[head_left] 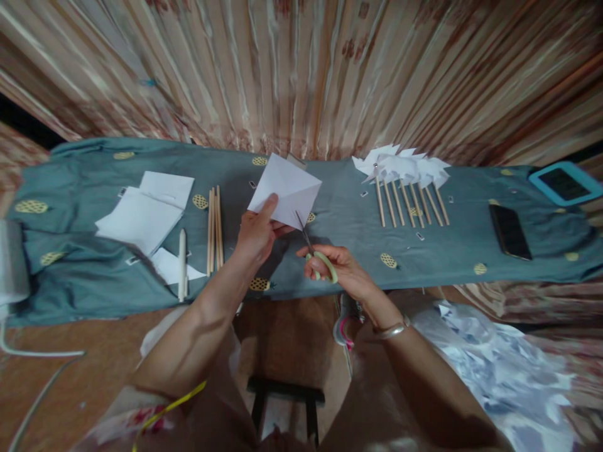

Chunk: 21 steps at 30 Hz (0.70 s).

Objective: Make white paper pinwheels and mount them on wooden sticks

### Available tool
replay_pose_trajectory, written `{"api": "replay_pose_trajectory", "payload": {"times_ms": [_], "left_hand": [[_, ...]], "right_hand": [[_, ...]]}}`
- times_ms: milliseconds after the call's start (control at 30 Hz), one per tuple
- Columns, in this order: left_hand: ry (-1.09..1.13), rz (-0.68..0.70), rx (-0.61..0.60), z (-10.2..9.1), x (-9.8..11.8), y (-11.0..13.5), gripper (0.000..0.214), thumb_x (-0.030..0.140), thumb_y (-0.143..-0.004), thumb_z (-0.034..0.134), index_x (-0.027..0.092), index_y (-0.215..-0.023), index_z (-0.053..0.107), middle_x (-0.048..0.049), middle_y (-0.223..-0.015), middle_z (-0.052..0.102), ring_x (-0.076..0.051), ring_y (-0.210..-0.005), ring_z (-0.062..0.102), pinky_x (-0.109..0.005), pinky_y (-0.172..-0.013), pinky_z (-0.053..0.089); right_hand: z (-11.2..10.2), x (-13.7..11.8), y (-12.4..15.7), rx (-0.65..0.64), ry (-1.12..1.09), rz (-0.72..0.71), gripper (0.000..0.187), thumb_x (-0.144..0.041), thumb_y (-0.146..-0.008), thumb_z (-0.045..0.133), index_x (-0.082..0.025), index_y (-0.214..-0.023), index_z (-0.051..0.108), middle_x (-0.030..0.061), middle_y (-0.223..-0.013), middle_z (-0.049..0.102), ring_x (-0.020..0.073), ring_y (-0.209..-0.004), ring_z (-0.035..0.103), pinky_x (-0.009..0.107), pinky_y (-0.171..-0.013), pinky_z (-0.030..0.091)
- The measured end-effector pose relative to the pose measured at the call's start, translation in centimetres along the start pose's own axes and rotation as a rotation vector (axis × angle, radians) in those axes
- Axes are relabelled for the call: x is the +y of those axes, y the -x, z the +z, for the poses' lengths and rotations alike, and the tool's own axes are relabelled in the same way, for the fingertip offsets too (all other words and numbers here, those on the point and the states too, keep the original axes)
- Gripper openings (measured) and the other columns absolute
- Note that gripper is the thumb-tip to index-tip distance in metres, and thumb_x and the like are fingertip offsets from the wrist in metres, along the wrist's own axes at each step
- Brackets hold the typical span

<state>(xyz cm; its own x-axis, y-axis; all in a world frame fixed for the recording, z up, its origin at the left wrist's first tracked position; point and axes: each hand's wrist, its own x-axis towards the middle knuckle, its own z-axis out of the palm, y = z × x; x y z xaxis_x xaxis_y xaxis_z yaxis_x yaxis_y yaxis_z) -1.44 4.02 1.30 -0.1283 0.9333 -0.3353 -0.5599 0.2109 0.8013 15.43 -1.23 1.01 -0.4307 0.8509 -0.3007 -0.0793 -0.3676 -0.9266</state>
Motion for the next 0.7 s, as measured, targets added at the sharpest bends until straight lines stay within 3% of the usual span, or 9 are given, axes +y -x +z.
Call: {"api": "replay_pose_trajectory", "payload": {"times_ms": [567,700], "left_hand": [[0.023,0.003,-0.023,-0.29,-0.29,-0.2,0.026,0.032,-0.078,0.076,0.016,-0.095,0.065,-0.0037,-0.074,0.073,-0.021,-0.065,0.072,-0.034,-0.06,0.061],[0.012,0.004,-0.017,-0.37,-0.37,-0.31,0.03,0.035,-0.076,0.078,0.016,-0.096,0.066,-0.0061,-0.079,0.074,-0.025,-0.073,0.073,-0.038,-0.066,0.062]], "right_hand": [[0.11,0.04,0.02,0.012,-0.03,0.018,0.043,-0.053,-0.06,0.087,-0.018,-0.083,0.075,-0.0038,-0.06,0.064,0.0065,-0.051,0.054,0.019,-0.049,0.043],[0.11,0.21,0.01,0.03,-0.026,0.039,0.045,-0.053,-0.059,0.087,-0.018,-0.084,0.075,-0.0043,-0.058,0.064,0.0058,-0.05,0.053,0.018,-0.048,0.042]]}}
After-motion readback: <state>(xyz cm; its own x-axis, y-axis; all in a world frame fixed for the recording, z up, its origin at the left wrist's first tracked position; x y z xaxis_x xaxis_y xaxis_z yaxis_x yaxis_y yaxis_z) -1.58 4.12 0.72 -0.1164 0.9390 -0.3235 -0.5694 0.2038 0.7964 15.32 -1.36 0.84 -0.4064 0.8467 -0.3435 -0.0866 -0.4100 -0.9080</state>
